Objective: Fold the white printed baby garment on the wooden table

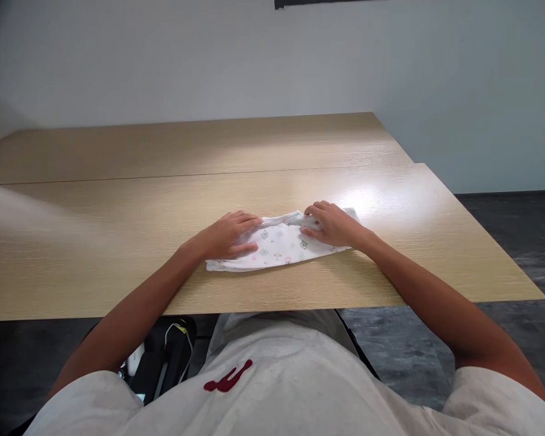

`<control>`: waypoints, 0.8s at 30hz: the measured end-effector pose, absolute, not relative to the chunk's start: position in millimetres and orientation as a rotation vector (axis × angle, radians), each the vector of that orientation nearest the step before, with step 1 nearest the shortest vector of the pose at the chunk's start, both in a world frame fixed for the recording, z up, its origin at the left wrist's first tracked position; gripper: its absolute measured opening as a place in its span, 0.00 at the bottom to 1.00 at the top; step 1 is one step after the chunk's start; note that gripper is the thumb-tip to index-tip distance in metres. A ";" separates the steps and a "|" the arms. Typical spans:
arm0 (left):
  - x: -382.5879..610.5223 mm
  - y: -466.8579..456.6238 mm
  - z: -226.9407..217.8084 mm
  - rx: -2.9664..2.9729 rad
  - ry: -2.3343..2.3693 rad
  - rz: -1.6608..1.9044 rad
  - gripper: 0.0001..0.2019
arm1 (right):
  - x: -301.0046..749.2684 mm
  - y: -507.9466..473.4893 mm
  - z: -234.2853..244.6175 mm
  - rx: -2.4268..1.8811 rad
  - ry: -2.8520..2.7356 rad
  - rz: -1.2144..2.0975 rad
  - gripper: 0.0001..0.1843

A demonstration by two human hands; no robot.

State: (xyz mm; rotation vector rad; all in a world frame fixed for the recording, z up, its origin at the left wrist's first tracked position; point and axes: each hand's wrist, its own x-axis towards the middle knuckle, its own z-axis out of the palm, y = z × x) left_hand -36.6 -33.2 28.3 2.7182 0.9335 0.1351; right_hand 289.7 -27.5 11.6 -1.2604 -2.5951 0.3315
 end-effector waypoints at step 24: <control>-26.5 -41.0 26.3 2.604 0.891 0.464 0.16 | 275.9 -35.7 12.6 -1.047 -2.408 0.592 0.14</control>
